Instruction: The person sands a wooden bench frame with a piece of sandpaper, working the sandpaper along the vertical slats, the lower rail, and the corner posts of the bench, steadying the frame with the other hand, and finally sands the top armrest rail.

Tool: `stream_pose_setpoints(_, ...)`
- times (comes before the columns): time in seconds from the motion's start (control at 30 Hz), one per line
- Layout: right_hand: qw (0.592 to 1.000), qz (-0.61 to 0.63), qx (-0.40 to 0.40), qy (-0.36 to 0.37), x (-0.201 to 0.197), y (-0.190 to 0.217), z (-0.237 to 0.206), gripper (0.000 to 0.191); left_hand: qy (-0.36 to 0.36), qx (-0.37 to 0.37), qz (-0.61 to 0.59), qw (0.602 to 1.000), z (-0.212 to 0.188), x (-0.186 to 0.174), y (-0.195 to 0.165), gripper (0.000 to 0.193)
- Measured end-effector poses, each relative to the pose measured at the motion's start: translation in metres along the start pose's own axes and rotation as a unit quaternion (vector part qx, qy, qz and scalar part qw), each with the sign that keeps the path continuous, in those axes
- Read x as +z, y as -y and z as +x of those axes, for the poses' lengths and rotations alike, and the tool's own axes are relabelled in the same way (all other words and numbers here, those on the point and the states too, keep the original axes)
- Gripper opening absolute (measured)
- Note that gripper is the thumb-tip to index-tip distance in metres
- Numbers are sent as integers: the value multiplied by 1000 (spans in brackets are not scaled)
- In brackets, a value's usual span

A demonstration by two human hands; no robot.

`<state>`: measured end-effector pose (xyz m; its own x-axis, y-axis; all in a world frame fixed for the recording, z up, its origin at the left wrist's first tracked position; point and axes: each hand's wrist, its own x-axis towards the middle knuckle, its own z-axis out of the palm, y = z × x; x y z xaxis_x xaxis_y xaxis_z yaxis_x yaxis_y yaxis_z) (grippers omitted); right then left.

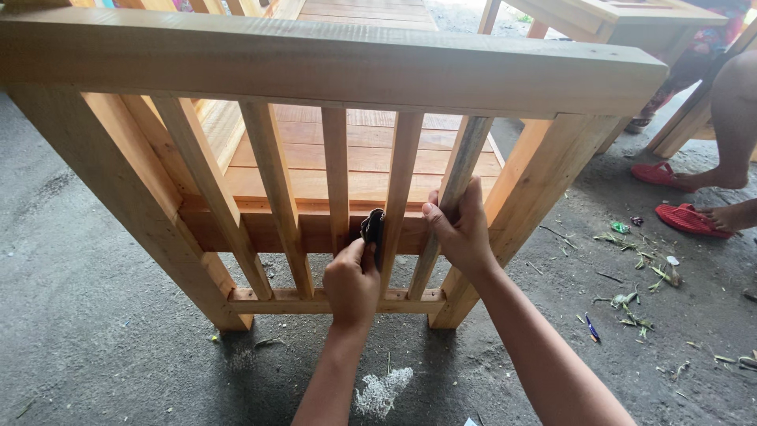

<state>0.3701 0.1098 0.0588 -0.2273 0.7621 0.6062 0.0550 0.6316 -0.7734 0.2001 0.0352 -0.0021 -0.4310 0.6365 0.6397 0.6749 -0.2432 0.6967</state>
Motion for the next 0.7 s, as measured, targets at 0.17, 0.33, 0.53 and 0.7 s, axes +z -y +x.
stream_pose_setpoints(0.17,1000,-9,-22,-7,-1,0,-1,32,3,17,34,999,6,2,6,9)
stream_pose_setpoints(0.33,1000,-3,-8,-3,-1,2,-1,31,2,37,37,999,12,2,3,8)
stream_pose_setpoints(0.53,1000,-4,-5,-15,1,2,0,32,25,37,46,998,13,3,1,7)
stream_pose_setpoints(0.7,1000,-20,8,-15,0,3,0,32,47,33,57,997,16,2,0,5)
